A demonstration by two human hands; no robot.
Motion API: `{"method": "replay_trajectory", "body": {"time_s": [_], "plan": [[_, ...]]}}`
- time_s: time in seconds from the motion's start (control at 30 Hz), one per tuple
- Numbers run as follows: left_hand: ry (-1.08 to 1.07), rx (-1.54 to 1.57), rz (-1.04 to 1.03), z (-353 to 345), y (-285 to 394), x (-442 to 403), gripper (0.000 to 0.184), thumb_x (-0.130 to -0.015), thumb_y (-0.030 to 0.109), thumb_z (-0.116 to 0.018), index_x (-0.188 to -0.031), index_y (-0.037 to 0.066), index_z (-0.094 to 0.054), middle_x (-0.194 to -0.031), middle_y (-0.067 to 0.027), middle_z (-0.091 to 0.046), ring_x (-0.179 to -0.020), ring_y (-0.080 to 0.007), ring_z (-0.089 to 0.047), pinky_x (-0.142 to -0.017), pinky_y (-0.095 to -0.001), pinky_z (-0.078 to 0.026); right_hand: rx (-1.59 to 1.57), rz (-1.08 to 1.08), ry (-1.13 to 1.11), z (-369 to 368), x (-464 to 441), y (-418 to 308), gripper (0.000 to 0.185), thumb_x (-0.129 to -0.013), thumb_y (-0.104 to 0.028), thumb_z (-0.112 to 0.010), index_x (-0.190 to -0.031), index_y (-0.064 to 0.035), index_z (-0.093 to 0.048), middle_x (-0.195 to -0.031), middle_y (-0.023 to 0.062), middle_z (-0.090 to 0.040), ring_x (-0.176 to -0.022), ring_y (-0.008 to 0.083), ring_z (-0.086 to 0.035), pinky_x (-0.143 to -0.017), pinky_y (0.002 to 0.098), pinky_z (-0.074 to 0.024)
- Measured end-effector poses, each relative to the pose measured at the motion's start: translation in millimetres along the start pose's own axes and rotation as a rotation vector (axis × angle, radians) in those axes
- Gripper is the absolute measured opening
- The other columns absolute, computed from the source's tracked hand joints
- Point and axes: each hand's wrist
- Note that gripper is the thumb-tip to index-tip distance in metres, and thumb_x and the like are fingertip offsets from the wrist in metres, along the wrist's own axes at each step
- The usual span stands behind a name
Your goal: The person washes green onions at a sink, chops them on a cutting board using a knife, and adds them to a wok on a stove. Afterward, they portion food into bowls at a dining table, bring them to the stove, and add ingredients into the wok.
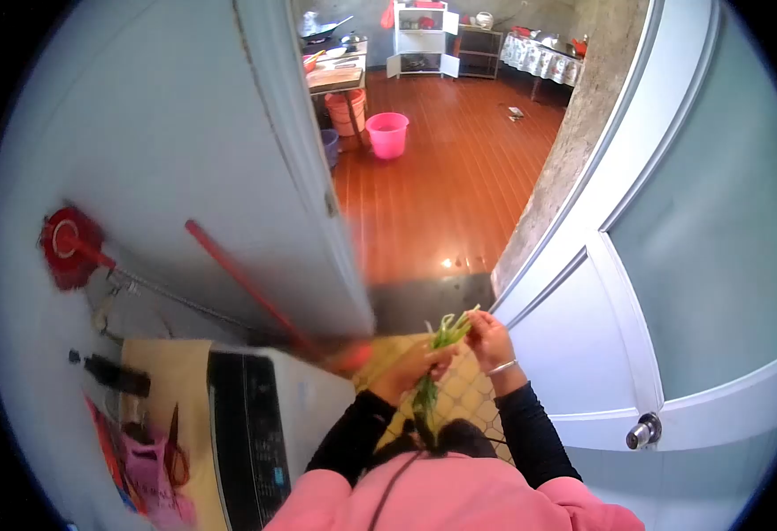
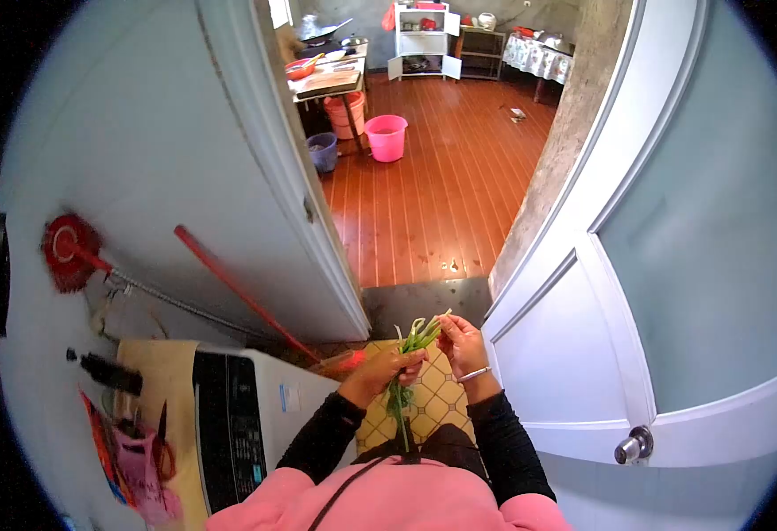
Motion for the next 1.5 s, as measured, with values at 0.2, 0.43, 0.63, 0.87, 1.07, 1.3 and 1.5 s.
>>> {"method": "replay_trajectory", "body": {"time_s": [0.2, 0.43, 0.63, 0.87, 1.07, 1.3, 1.5], "plan": [[0.016, -0.004, 0.071, 22, 42, -93, 0.018, -0.087, 0.021, -0.054, -0.082, 0.003, -0.054, -0.057, 0.0025, -0.043, -0.045, -0.0071, -0.039, -0.040, -0.0209, -0.031, -0.061, 0.018, 0.072, 17, -80, -49, 0.015, -0.085, -0.016, -0.058, -0.092, -0.0035, -0.059, -0.073, -0.0007, -0.057, -0.061, 0.0068, -0.053, -0.054, 0.0183, -0.0454], [0.086, -0.057, 0.067, 51, 103, -225, 0.018, -0.086, 0.021, -0.057, -0.084, 0.004, -0.057, -0.058, 0.0037, -0.044, -0.047, -0.0062, -0.041, -0.041, -0.0208, -0.033, 0.361, 0.175, 0.078, 55, -216, -107, 0.019, -0.085, -0.021, -0.059, -0.086, -0.0023, -0.059, -0.069, -0.0004, -0.057, -0.055, 0.0048, -0.049, -0.048, 0.0168, -0.0402], [0.329, 0.088, 0.017, 83, 172, -303, 0.017, -0.088, 0.023, -0.054, -0.084, 0.007, -0.052, -0.062, 0.0037, -0.042, -0.049, -0.0069, -0.039, -0.046, -0.0206, -0.033, 0.495, 0.161, -0.061, 65, -335, -150, 0.019, -0.085, -0.022, -0.059, -0.085, -0.0037, -0.060, -0.068, 0.0001, -0.057, -0.055, 0.0059, -0.050, -0.051, 0.0188, -0.0422], [0.635, 0.263, -0.242, 149, 211, -385, 0.018, -0.083, 0.023, -0.060, -0.082, 0.006, -0.055, -0.066, -0.0014, -0.051, -0.054, -0.0106, -0.046, -0.047, -0.0239, -0.037, 0.342, 0.011, -0.099, 59, -421, -162, 0.013, -0.082, -0.017, -0.062, -0.085, -0.0043, -0.060, -0.069, -0.0003, -0.058, -0.058, 0.0053, -0.051, -0.052, 0.0189, -0.0419], [0.534, 0.147, -0.115, 184, 249, -470, 0.022, -0.087, 0.029, -0.056, -0.087, 0.007, -0.055, -0.073, -0.0004, -0.054, -0.060, -0.0092, -0.049, -0.052, -0.0222, -0.041, 0.929, 0.147, -0.291, -1, -520, -168, 0.020, -0.077, -0.020, -0.066, -0.079, 0.0001, -0.065, -0.071, 0.0053, -0.063, -0.066, 0.0095, -0.056, -0.061, 0.0243, -0.0457], [0.429, 0.559, 0.053, 251, 364, -547, 0.025, -0.086, 0.032, -0.056, -0.086, 0.008, -0.059, -0.065, 0.0015, -0.055, -0.054, -0.0068, -0.049, -0.047, -0.0208, -0.038, 0.917, 0.079, -0.292, -52, -680, -183, 0.015, -0.073, -0.013, -0.070, -0.069, -0.0019, -0.060, -0.063, 0.0052, -0.062, -0.061, 0.0088, -0.058, -0.056, 0.0252, -0.0466], [0.351, 0.113, -0.136, 321, 433, -619, 0.021, -0.086, 0.024, -0.056, -0.090, 0.004, -0.061, -0.074, -0.0003, -0.058, -0.057, -0.0079, -0.050, -0.049, -0.0215, -0.038, 0.858, 0.043, -0.339, -90, -777, -225, 0.021, -0.072, -0.008, -0.071, -0.086, -0.0023, -0.056, -0.080, 0.0065, -0.062, -0.073, 0.0109, -0.059, -0.058, 0.0237, -0.0485]]}}
Point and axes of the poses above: each hand's wrist, its own x-axis away from the middle knuckle, its own z-axis out of the back of the hand, y = z × x
